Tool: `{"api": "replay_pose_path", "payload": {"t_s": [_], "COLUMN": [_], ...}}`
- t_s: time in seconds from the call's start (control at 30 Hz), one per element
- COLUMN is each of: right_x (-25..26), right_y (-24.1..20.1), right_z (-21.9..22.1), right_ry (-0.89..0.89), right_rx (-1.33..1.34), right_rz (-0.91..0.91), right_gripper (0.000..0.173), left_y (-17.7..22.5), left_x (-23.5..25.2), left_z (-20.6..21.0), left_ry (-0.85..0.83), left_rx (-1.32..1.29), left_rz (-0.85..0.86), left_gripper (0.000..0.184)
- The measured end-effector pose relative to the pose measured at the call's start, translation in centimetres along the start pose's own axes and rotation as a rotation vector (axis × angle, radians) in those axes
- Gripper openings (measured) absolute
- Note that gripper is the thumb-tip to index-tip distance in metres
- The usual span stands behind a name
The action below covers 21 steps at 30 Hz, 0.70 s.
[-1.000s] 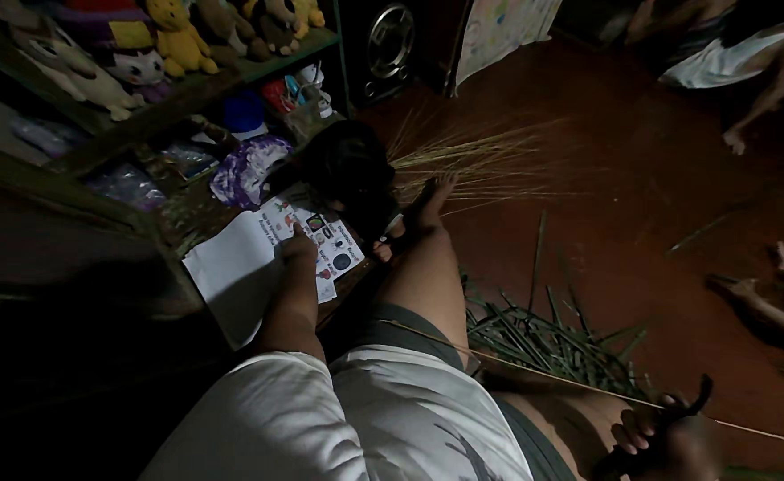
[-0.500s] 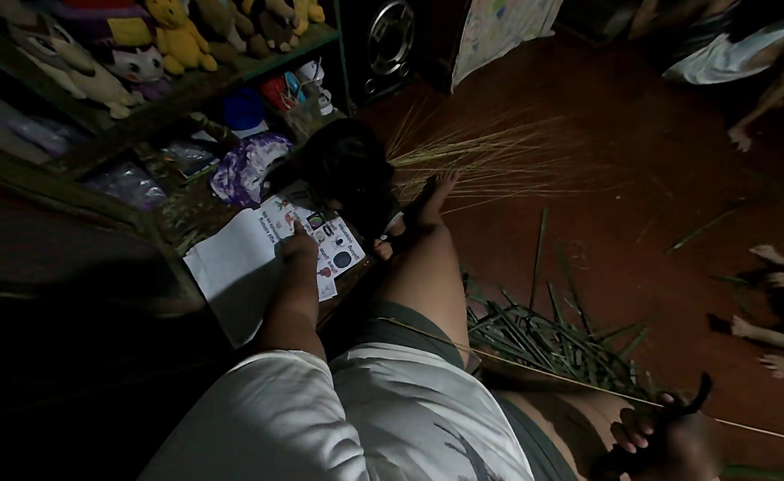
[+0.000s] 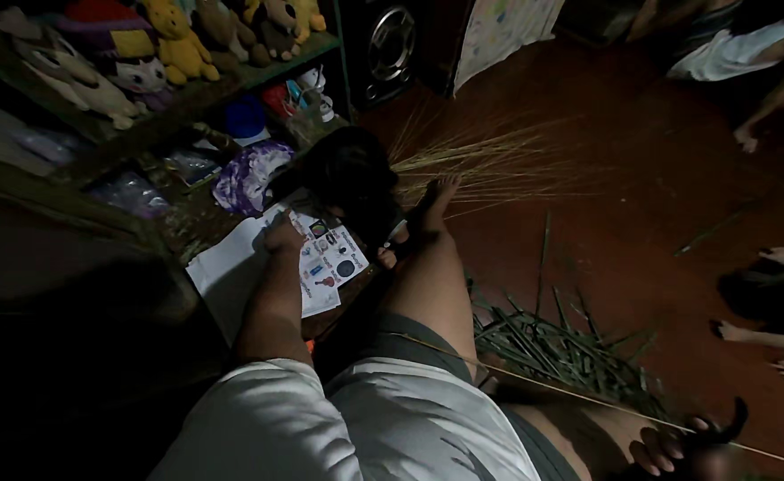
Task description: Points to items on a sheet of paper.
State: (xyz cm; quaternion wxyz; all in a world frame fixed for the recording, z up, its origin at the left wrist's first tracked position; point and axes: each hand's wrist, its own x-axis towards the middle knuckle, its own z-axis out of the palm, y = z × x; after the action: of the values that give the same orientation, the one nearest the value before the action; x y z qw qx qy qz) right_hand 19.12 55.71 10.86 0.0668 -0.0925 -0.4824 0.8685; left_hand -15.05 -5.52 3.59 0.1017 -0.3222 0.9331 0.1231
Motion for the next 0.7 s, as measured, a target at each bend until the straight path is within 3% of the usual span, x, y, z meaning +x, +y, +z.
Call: {"api": "replay_pose_path", "payload": {"t_s": [0.13,0.23,0.33,0.47,0.7], "right_x": [0.1,0.0,-0.3,-0.3,0.9], "right_y": [0.8,1.8,2.1,2.4,2.9], "right_z": [-0.3,-0.8,-0.7,-1.2,-1.9], "right_ry": [0.032,0.126,0.168,0.126,0.152], "right_rx": [0.057,0.263,0.470,0.416,0.393], "right_rz": [-0.033,-0.097,-0.147,-0.190,-0.189], "right_gripper": [0.028,0.026,0.031,0.032,0.033], "left_y": [-0.2,-0.3,-1.1,-1.6,-1.4], "left_x": [1.4,1.9,2.6,3.5,3.1], "left_z": [-0.9,-0.4,1.1,2.6,1.8], "left_ry": [-0.003,-0.043,-0.123,-0.113,-0.126], "left_rx": [0.075,0.093,0.081,0.117,0.080], "left_rz": [-0.016,-0.038,-0.027,-0.038,-0.027], "left_gripper": [0.060,0.059,0.073,0.081,0.087]}}
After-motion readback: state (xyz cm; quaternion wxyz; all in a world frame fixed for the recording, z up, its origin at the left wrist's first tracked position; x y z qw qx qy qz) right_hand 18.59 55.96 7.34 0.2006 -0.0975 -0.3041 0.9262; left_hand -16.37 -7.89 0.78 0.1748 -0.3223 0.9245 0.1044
